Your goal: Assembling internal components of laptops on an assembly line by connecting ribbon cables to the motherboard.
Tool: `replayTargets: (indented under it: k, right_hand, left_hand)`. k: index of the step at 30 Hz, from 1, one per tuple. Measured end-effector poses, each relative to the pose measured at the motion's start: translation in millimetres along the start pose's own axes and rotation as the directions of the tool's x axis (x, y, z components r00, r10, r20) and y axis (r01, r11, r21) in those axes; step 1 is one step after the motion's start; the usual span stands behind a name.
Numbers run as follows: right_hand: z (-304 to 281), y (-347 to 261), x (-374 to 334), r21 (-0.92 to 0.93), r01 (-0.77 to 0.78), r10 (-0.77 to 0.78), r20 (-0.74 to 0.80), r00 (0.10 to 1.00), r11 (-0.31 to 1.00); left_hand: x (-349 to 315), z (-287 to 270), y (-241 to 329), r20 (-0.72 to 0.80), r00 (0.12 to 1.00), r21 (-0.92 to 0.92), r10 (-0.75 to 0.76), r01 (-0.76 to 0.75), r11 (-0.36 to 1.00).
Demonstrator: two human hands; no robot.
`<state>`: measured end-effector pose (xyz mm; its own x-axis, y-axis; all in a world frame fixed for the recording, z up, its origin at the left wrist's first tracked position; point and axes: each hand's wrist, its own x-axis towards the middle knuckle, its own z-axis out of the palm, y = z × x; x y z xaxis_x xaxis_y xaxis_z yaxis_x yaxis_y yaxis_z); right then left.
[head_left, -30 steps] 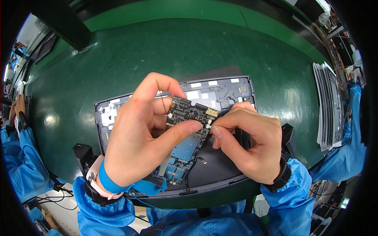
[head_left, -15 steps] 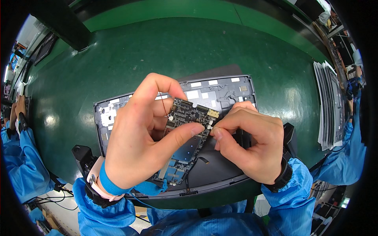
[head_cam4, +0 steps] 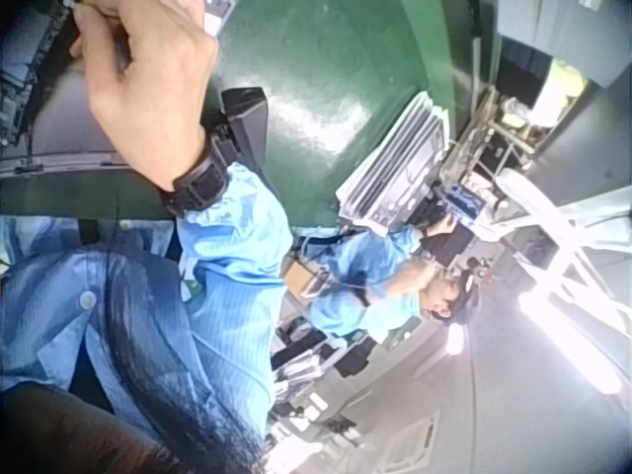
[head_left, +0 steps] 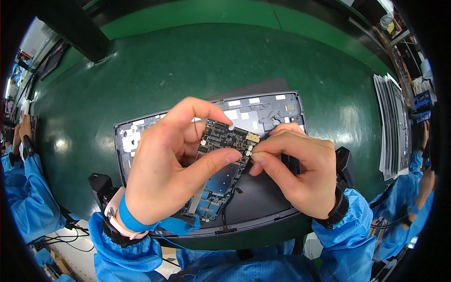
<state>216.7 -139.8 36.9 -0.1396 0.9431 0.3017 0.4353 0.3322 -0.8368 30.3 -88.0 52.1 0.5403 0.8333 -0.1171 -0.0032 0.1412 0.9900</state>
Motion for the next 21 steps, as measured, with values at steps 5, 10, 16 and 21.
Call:
replayTargets:
  k: [5,10,16,21]
  right_hand:
    - [0.1,1.0,-0.2,0.025,-0.008,0.007,0.007,1.0,1.0]
    - [0.0,0.8,0.0,0.034,0.001,-0.001,0.018,1.0,0.999]
    - [1.2,2.4,0.9,-0.006,0.033,-0.033,0.006,0.999,0.999]
    - [-0.3,2.4,0.7,-0.049,0.043,-0.043,-0.01,0.999,0.998]
  left_hand:
    - [-0.9,-1.8,1.1,0.0,0.998,0.117,-0.057,0.056,0.992]
    - [-1.4,-1.6,0.6,0.023,1.0,0.073,-0.017,0.016,0.997]
    - [0.0,-4.7,0.3,0.05,0.998,0.098,-0.04,0.035,0.995]
    - [1.6,-3.7,2.9,0.063,0.997,0.112,-0.054,0.047,0.993]
